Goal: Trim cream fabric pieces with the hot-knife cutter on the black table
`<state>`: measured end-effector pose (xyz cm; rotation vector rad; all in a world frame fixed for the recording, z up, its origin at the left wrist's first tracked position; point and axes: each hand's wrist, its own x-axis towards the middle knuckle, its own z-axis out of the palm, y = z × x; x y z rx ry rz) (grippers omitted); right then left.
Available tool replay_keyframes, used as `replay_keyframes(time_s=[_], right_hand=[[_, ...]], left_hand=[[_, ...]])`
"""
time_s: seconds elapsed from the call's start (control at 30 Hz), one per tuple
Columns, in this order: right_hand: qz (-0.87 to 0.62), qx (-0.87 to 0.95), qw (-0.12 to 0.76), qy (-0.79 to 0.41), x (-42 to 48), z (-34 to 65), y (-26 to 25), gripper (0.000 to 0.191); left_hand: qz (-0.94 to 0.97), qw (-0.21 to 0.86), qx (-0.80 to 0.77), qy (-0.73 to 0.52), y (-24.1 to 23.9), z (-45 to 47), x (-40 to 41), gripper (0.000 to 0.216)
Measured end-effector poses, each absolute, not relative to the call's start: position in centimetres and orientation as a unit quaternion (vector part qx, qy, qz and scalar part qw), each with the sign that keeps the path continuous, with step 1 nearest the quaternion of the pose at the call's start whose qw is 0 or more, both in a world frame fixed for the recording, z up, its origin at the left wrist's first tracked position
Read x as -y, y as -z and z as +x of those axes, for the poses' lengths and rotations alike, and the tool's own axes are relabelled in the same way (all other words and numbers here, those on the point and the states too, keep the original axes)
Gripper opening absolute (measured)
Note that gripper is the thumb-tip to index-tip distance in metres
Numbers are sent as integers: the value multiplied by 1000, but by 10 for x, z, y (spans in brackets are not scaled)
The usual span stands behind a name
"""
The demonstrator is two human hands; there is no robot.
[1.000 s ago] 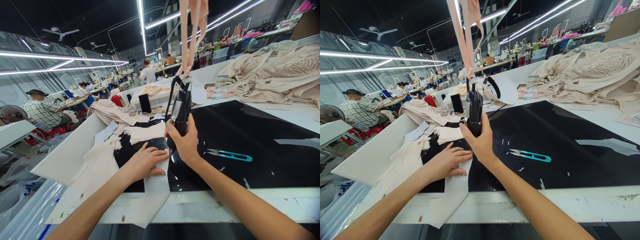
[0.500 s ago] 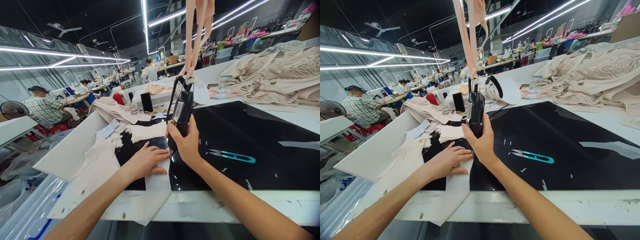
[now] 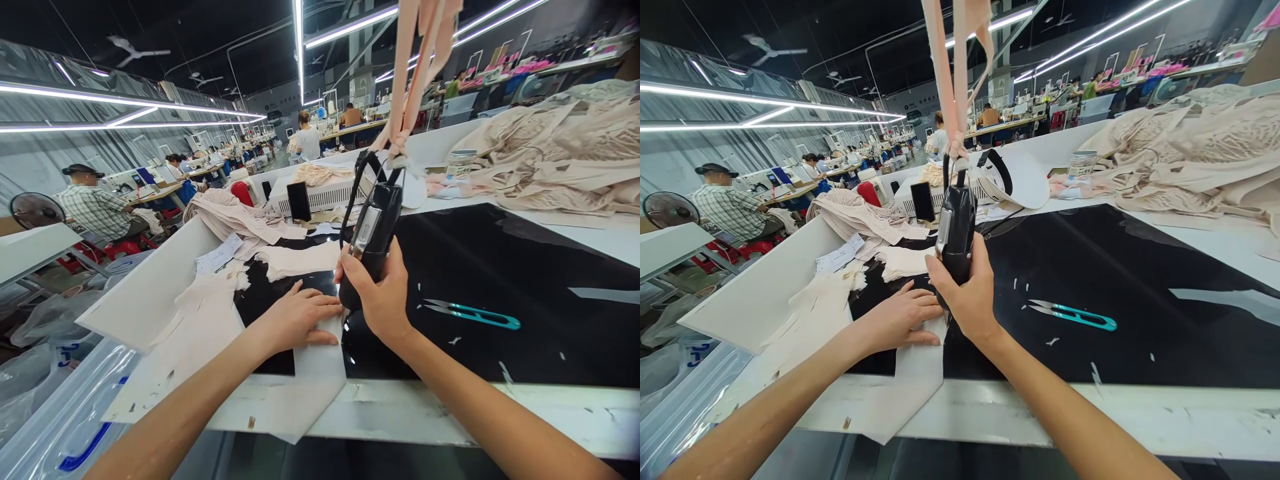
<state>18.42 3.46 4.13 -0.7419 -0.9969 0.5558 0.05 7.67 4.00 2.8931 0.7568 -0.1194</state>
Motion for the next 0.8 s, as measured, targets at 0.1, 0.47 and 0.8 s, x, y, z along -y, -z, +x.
replay_keyframes(time_s=[0.1, 0.47, 0.8], right_hand=[[-348, 467, 772, -256, -34, 185, -42, 35], [-332, 445, 779, -291, -23, 180, -39, 33], [-310, 449, 790, -280, -23, 188, -46, 28]], left_hand=[[962, 74, -257, 49, -42, 2, -76, 57], [964, 77, -251, 37, -44, 2, -74, 41], [965, 83, -246, -35, -32, -11, -77, 63]])
